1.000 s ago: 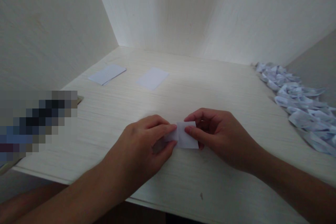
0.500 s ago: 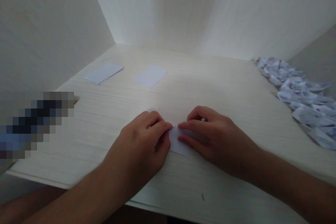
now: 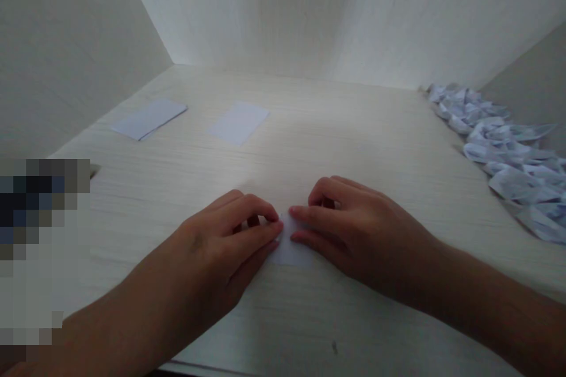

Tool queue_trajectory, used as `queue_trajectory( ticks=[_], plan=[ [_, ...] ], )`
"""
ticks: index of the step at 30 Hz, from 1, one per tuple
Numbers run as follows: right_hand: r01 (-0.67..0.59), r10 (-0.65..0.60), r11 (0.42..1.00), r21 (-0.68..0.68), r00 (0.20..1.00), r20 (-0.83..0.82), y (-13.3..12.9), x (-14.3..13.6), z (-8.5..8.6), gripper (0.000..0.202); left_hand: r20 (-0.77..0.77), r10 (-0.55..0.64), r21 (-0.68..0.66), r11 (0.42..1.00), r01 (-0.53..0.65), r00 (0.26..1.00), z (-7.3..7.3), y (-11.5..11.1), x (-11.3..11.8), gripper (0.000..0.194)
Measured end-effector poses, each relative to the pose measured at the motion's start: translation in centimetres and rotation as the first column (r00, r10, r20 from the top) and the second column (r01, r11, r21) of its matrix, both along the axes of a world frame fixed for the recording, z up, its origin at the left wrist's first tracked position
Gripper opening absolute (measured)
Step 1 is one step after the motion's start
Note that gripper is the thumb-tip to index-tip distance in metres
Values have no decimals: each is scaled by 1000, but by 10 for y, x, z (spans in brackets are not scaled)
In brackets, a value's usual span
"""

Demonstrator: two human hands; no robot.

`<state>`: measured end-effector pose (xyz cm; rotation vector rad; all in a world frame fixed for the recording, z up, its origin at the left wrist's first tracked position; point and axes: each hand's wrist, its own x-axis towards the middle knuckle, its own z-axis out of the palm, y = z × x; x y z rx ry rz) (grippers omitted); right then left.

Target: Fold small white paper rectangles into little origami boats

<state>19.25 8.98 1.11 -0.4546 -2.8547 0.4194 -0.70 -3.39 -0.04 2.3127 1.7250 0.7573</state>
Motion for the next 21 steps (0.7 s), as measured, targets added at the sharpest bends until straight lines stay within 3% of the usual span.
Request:
queue_trajectory(
  ticks=[8, 13, 21],
  plan=[
    [146, -149, 965, -217, 989, 5, -7, -2, 2, 5, 72, -8, -92, 996, 14, 997, 0, -8, 0, 21],
    [134, -146, 964, -230, 989, -32, -13, -2, 1, 14, 180, 118, -153, 984, -91, 977, 2, -7, 1, 17],
    [116, -133, 955, -271, 990, -44, -11, -1, 0, 24, 232, 182, -222, 966, -130, 956, 7, -1, 9, 15]
  ],
)
